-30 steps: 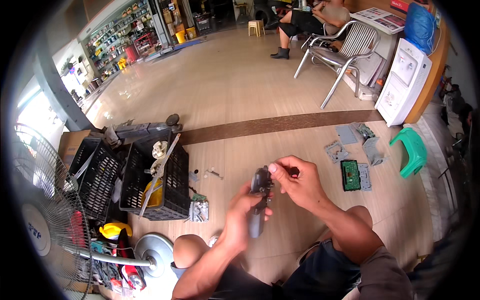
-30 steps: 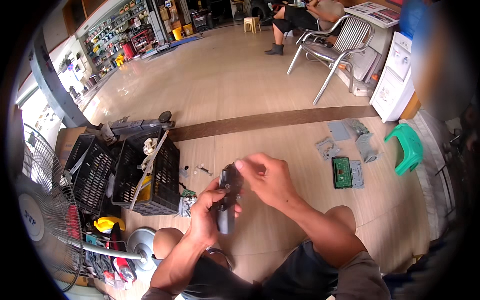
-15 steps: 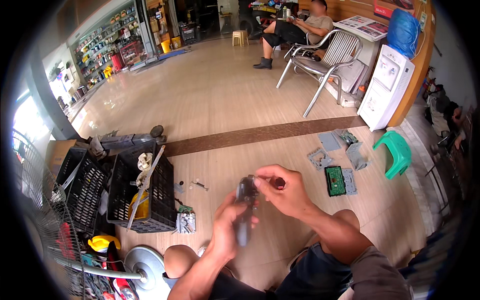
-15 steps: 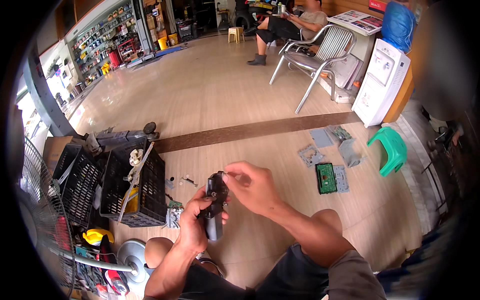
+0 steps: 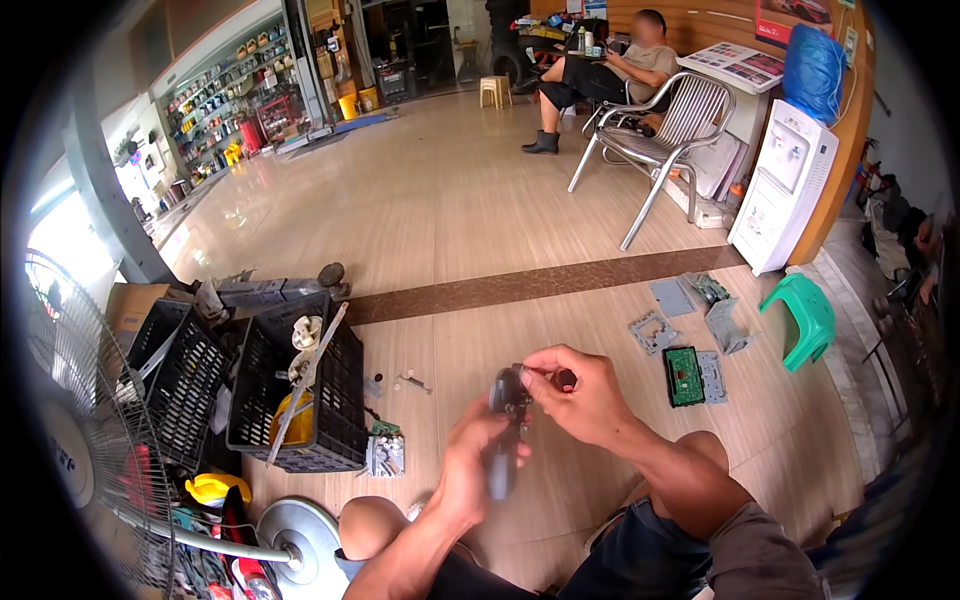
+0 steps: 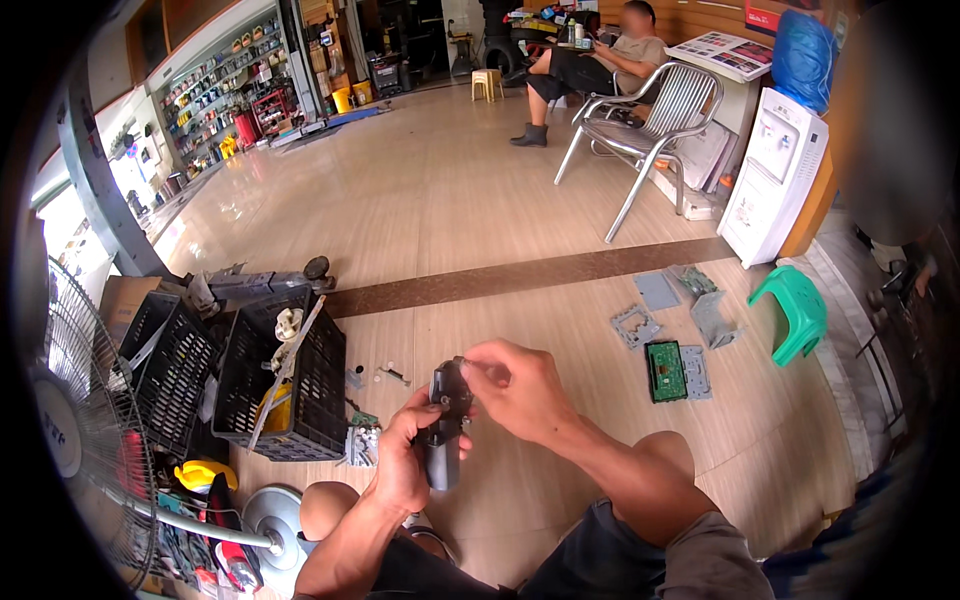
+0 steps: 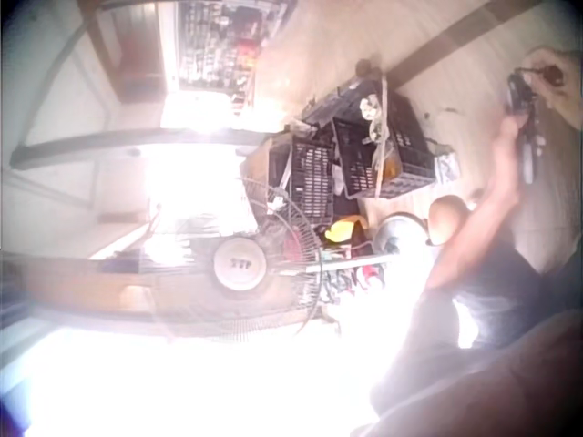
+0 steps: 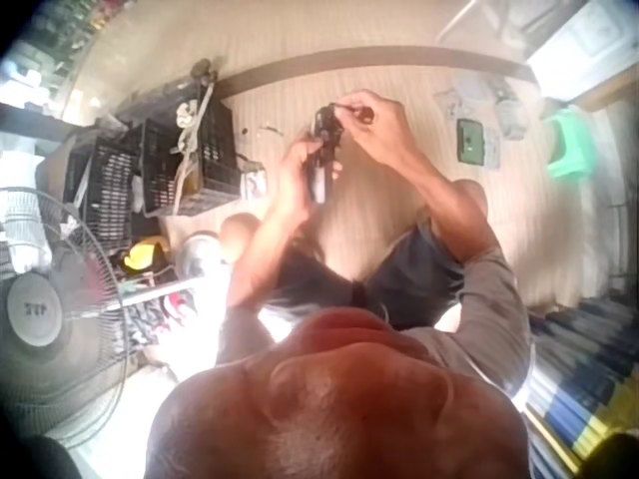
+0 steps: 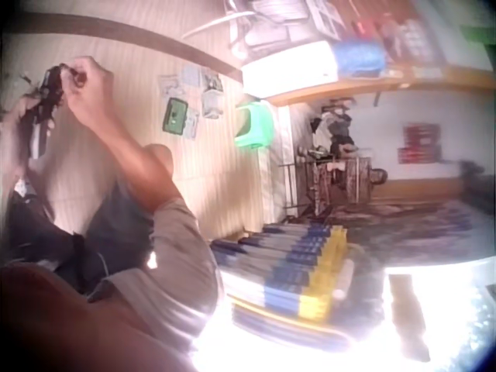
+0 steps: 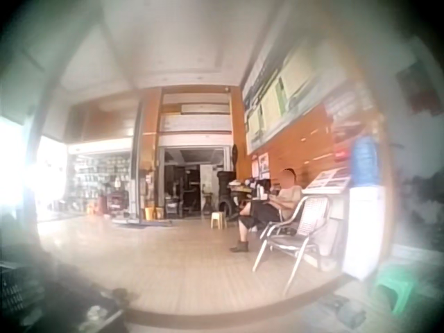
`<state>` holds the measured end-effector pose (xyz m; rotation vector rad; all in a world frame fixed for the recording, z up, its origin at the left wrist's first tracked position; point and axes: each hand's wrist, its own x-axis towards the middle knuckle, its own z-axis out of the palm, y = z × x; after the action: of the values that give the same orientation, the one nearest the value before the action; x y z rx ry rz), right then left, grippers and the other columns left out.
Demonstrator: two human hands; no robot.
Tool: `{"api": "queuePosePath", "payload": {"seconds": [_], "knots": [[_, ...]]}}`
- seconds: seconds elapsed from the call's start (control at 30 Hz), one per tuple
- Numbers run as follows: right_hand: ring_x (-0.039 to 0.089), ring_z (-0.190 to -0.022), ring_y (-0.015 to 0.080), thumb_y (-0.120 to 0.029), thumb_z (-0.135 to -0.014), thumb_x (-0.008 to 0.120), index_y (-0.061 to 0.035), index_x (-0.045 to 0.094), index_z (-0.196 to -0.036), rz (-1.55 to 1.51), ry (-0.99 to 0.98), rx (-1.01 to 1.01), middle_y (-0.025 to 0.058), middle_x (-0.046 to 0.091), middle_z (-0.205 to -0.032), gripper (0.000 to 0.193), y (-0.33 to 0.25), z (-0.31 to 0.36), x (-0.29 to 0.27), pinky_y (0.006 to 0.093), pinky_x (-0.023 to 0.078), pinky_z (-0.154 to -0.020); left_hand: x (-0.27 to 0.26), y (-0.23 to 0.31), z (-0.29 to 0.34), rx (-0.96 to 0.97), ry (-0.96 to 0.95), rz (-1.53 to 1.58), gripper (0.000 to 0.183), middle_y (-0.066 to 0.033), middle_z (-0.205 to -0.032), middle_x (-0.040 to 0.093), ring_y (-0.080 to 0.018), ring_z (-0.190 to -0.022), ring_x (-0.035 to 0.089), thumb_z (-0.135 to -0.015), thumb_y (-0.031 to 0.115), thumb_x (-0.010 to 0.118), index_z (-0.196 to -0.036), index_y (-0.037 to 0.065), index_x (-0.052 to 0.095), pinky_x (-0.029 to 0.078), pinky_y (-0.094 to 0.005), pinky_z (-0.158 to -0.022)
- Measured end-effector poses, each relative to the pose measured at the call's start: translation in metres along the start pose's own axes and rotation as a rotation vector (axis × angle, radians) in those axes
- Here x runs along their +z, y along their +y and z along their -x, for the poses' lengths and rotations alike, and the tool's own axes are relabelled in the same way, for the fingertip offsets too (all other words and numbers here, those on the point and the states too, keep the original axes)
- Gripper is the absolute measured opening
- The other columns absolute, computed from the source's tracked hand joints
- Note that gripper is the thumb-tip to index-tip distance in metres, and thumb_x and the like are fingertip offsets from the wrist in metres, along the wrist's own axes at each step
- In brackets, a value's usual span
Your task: The person assembles a small motorized component by placing and securing screws into its casing by hand and with a screwdriver.
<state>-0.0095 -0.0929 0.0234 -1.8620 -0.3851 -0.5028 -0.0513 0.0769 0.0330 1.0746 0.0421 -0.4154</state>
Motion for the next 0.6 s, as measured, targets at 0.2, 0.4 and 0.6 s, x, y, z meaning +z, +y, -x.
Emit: {"api": "queuePosePath", "payload": {"seconds": [0.2,0.4,0.6], "knots": [[0.058,-0.059,0.0063,-0.016,-0.093,0.070,0.0021,0.068,-0.094,0.033,-0.107,0.204,0.0063,0.068,-0.073,0.018,-0.0063,-0.0016,-0.0087,0.0241,0.047,-0.050,-0.0002,-0.0016,-0.0005,-0.017,-0.006,0.003,0.046,-0.0150,-0.108,0.064,-0.0186,-0.075,0.065,-0.089,0.024,0.046,-0.130,0.003,0.049,0.053,-0.0301,-0.071],[0.058,-0.060,0.0057,-0.012,-0.092,0.069,0.0029,0.068,-0.094,-0.061,-0.001,0.060,0.0057,0.069,-0.077,0.015,-0.0035,-0.0014,-0.0038,0.0235,0.048,-0.050,0.0002,0.0008,-0.0006,-0.011,-0.006,-0.007,0.044,-0.0144,-0.108,0.064,-0.0183,-0.075,0.065,-0.090,0.024,0.046,-0.128,0.003,0.050,0.053,-0.0298,-0.071],[0.058,-0.060,0.0054,-0.012,-0.093,0.068,0.0029,0.068,-0.095,-0.057,-0.070,0.121,0.0060,0.069,-0.079,0.015,0.0000,-0.0013,-0.0060,0.0234,0.048,-0.050,-0.0025,-0.0024,-0.0031,-0.017,-0.005,0.008,0.043,-0.0141,-0.108,0.065,-0.0184,-0.076,0.065,-0.090,0.025,0.046,-0.127,0.004,0.050,0.053,-0.0299,-0.070]]}}
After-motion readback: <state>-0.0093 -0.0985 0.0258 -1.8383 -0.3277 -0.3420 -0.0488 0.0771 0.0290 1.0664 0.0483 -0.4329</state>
